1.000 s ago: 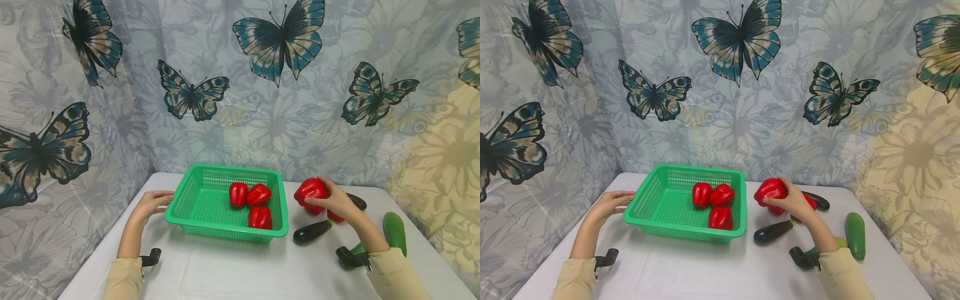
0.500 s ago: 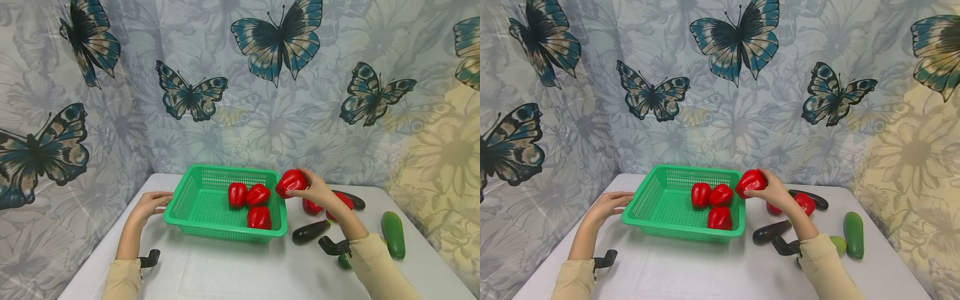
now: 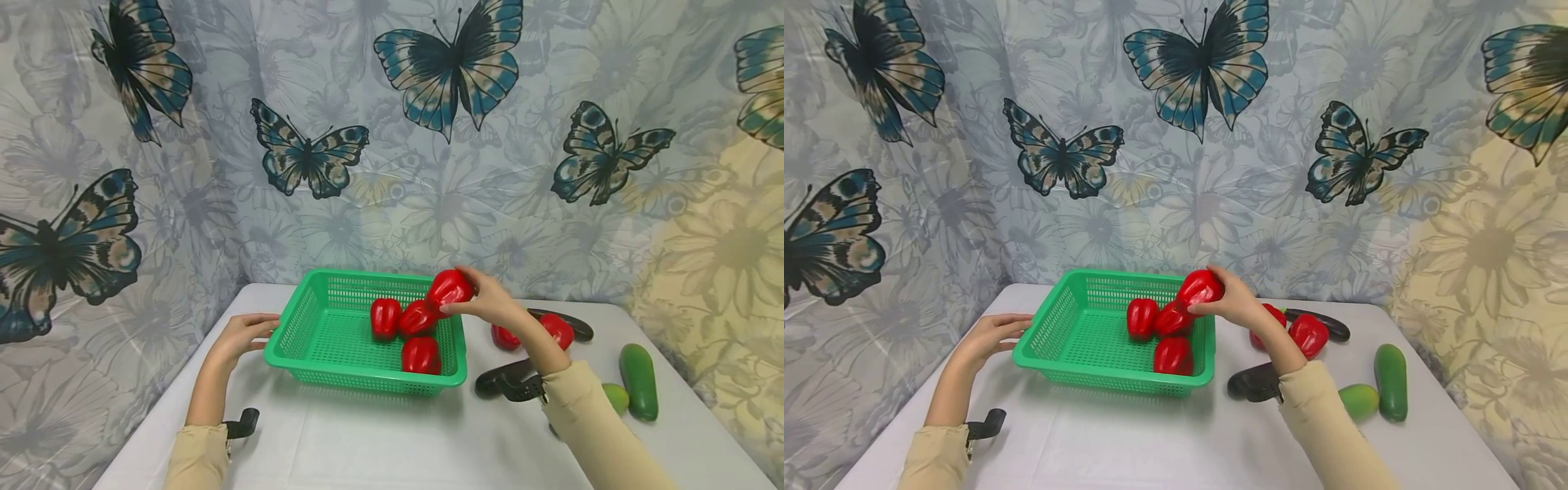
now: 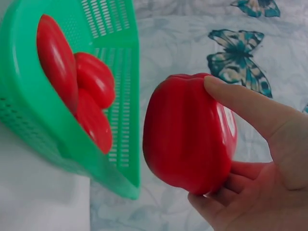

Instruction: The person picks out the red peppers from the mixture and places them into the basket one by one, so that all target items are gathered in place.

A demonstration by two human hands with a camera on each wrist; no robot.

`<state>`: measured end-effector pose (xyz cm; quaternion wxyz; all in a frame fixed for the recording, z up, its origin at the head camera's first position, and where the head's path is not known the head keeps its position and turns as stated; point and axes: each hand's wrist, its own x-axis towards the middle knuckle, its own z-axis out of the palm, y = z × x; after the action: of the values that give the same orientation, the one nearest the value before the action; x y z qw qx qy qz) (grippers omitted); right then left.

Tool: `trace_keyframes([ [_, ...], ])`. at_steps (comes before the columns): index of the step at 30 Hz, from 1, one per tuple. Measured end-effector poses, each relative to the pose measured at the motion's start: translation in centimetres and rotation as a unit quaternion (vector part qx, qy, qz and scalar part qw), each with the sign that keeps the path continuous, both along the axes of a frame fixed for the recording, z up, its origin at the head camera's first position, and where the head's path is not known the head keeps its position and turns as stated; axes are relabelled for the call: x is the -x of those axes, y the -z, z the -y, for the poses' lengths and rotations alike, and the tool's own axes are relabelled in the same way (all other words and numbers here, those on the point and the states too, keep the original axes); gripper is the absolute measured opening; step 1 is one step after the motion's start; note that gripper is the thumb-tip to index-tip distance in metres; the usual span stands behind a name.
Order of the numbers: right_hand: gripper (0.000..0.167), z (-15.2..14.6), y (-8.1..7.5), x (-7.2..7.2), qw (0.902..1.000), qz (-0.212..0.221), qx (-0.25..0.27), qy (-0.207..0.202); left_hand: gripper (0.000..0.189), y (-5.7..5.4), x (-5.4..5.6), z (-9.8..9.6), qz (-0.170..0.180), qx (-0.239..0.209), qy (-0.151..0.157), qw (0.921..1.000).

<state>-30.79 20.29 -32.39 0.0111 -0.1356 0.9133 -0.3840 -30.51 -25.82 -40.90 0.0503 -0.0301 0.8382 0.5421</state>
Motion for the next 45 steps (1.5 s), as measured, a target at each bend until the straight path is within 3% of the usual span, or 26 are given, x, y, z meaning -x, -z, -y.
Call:
trace_keyframes([
  [21,0.091,4.9,0.7,1.7,0.9955,0.060,0.030,-0.067,0.052,-0.2,0.1,-0.1,0.001,0.000,-0.004,1.0000],
  [29,0.090,6.5,1.4,1.7,0.9919,0.077,0.006,-0.101,0.052,-0.1,0.1,-0.1,0.000,-0.001,-0.003,1.0000],
  [45,0.083,8.2,2.3,2.2,0.9856,0.105,-0.047,-0.124,0.053,0.0,0.2,0.1,0.001,-0.006,0.005,1.0000],
])
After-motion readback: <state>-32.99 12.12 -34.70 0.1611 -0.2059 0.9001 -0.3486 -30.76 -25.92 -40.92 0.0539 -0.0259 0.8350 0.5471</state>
